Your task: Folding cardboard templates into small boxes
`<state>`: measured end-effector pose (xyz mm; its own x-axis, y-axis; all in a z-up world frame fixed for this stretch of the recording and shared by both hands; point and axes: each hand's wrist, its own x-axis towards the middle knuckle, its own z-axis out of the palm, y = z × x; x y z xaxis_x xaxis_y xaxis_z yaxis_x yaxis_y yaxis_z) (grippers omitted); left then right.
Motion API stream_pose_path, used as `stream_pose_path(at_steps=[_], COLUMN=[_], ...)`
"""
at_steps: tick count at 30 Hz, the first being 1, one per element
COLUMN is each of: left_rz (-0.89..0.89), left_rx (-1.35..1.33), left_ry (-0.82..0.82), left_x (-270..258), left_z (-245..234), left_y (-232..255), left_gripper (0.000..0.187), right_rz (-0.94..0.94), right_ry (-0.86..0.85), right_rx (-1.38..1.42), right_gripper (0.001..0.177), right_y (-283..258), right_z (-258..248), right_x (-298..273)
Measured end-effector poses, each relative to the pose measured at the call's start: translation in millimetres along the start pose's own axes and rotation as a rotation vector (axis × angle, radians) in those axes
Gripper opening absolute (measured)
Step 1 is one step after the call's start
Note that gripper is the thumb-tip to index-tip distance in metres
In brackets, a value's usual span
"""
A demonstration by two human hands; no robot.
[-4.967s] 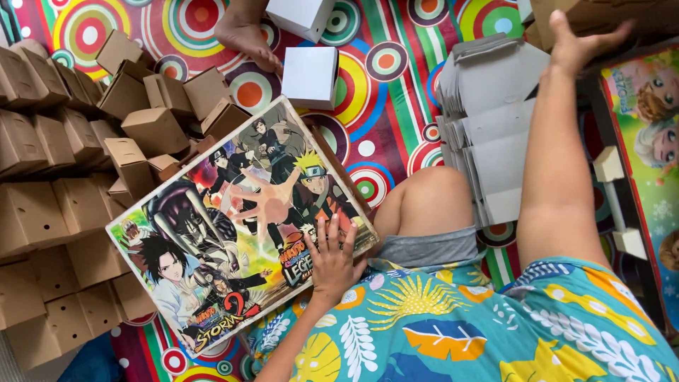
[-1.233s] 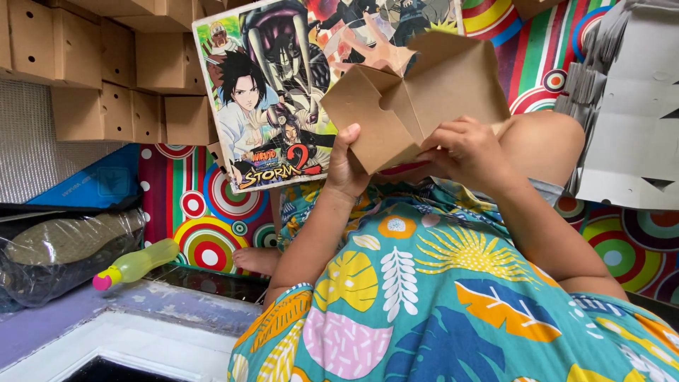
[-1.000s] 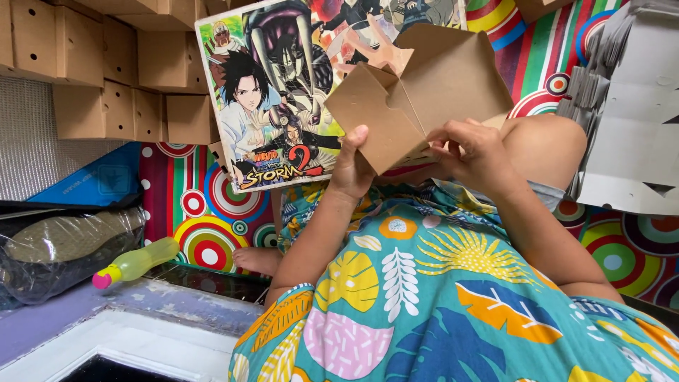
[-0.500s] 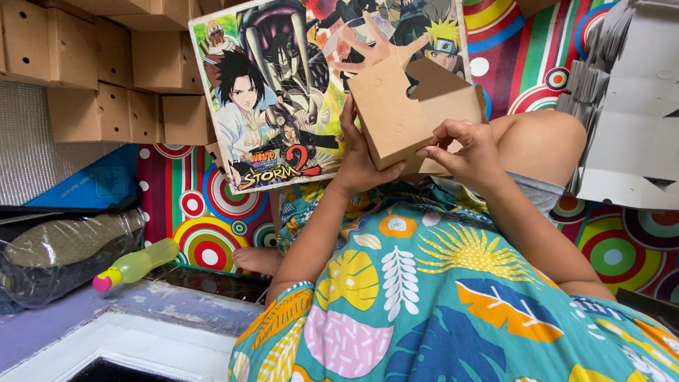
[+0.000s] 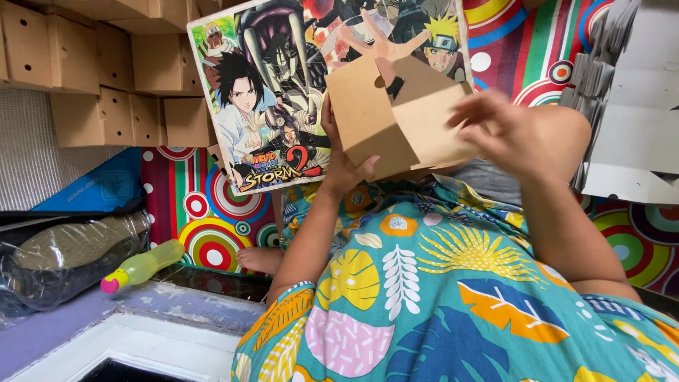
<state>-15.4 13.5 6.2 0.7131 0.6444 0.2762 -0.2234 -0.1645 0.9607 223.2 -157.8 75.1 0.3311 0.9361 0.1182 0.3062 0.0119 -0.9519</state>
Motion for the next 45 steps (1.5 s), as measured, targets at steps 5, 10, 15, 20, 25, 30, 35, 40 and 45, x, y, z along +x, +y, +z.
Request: stream_pose_path(at_steps=[5,10,15,20,25,30,35,40,45], left_rz=[0.067,0.078,0.067,0.059,0.057,0.048,0.034,0.040,0.019], left_rx=[-0.050,-0.025,0.015,0.056,0.121,0.175,0.213,0.265,0.329], left_ry=[0.001,0.006,0.023,0.047,0.091,0.132,0.155,0.205,0.264], left_x=[-6,-5,0,0,-1,-41,-61,-48,-8], left_z=[8,-1,4,9,-1,-33,-42,-36,-4], left_y=[-21,-25,-33,-39,-43,-58,-56,-52,-58], left_gripper=[0.141,0.140,0.140,0.139,0.139,0.139,0.140,0.140,0.141], right_rz=[-0.084,-0.274,-0.029,-0.076,-0.136,-0.089,-0.120,-0.172,-0.540], right_ry=[-0.084,-0.080,-0.206,0.024,0.027,0.096,0.105,0.106,0.551], right_rx=[-0.128,-0.210,0.063,-0.026,0.024,-0.055,0.113,0.143,-0.331], right_gripper=[0.023,0.010,0.021,0.013,0.006,0.018,0.019,0.007,0.003], right_y=[39,-22,-20,-1,3,2,-3,-8,-36], right_z=[53,48,26,26,28,33,32,32,13], right_x=[-18,-12,-11,19,20,13,30,43,37])
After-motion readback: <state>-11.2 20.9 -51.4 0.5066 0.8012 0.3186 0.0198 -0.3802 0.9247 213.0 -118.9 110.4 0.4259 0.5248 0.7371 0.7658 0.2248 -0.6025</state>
